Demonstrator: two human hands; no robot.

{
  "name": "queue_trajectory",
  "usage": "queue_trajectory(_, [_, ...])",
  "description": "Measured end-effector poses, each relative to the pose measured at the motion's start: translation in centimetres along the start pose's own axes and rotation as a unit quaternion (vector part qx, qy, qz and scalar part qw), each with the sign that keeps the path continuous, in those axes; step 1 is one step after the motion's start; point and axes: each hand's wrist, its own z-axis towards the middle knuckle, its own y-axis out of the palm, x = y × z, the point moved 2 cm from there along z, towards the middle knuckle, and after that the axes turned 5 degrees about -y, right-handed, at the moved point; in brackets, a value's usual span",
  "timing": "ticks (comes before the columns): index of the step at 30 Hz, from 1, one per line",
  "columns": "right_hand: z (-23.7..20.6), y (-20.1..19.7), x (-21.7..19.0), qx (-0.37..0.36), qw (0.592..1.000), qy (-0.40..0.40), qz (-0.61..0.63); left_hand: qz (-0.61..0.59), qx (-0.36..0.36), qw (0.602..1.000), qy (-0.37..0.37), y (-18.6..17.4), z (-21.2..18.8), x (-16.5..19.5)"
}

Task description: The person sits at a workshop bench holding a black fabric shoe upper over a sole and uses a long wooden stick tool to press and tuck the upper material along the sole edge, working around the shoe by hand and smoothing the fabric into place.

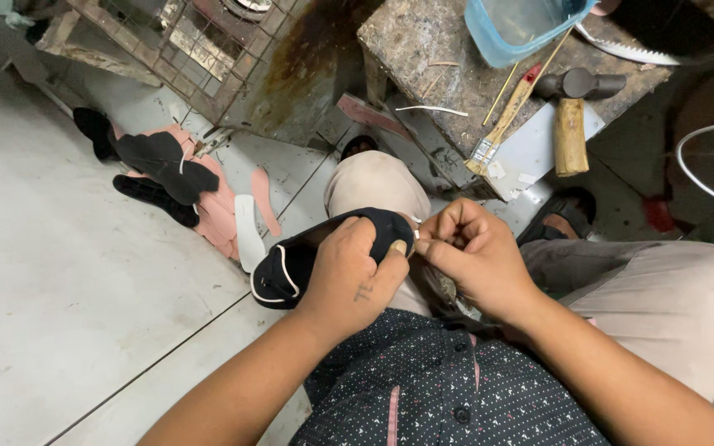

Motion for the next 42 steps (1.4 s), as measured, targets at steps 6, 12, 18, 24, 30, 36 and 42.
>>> queue_trajectory(6, [-1.7, 1.2, -5.4, -0.02, 0.999, -0.035, -0.015, -0.117, -0.008, 0.983, -0.139, -2.4, -0.8, 4.9])
queue_trajectory(12, [-5.0, 1.5, -12.7, -0.074, 0.989, -0.103, -0.073, -0.388, -0.051, 0.898, -0.2, -2.7, -1.9, 10.6])
queue_trajectory(18, [-8.7, 0.3, -17.6, -0.149, 0.889, -0.309, -0.303, -0.389, -0.15, 0.876, -0.244, -1.6, -3.0, 12.7])
queue_trajectory(24, [-11.6, -0.8, -19.1, -0.185, 0.835, -0.326, -0.402, -0.355, -0.235, 0.861, -0.279, 0.4, -3.6, 12.3])
queue_trajectory(30, [-13.3, -1.4, -20.0, -0.184, 0.79, -0.354, -0.466, -0.372, -0.277, 0.85, -0.251, 2.6, -4.0, 12.0])
queue_trajectory(36, [-14.7, -2.0, -20.4, -0.173, 0.794, -0.332, -0.479, -0.417, -0.325, 0.819, -0.225, 4.3, -3.9, 11.6])
queue_trajectory(42, [-14.4, -2.2, -20.0, -0.182, 0.792, -0.344, -0.471, -0.392, -0.318, 0.832, -0.231, 4.5, -3.5, 11.8])
